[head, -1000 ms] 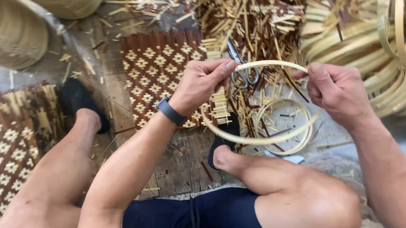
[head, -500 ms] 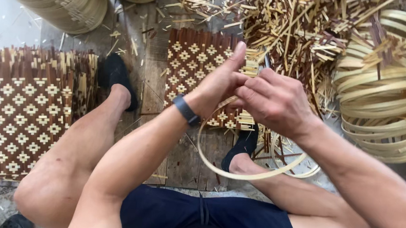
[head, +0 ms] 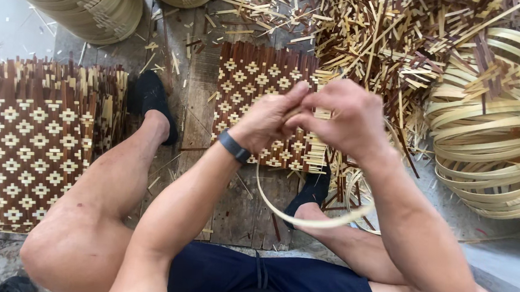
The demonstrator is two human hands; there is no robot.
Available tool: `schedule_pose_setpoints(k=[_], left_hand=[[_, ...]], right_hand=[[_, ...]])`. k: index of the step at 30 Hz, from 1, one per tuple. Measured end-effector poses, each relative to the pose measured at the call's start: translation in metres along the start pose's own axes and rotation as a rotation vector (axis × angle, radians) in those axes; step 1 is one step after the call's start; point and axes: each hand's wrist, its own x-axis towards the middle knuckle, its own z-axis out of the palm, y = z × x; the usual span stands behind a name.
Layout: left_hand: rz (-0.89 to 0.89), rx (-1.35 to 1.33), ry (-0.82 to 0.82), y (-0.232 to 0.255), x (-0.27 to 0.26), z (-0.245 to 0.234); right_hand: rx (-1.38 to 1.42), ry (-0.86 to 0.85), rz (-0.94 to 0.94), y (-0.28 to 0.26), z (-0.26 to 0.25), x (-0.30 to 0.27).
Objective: The person weaves bamboo strips into circular baskets using a pre-woven patterned mat and circular frames. They trim excess strips with shears, flip the basket to check the underside, and stack finished units.
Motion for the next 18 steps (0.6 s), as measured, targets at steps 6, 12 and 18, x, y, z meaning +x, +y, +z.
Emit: schedule_pose_setpoints(k=[6, 12, 18], left_hand=[[0.439, -0.555, -0.038, 0.005, 0.005, -0.071], [0.309, -0.471, -0.047, 0.038, -0.006, -0.079], [0.103, -0.127, 0.085, 0.066, -0.012, -0.063]], right_hand=[[1.267, 0.246, 0.801, 0.062, -0.017, -0.036], [1.819, 0.368, 0.652, 0.084, 0.036, -0.057], [1.81, 0.088, 0.72, 0.083, 0.022, -0.051]])
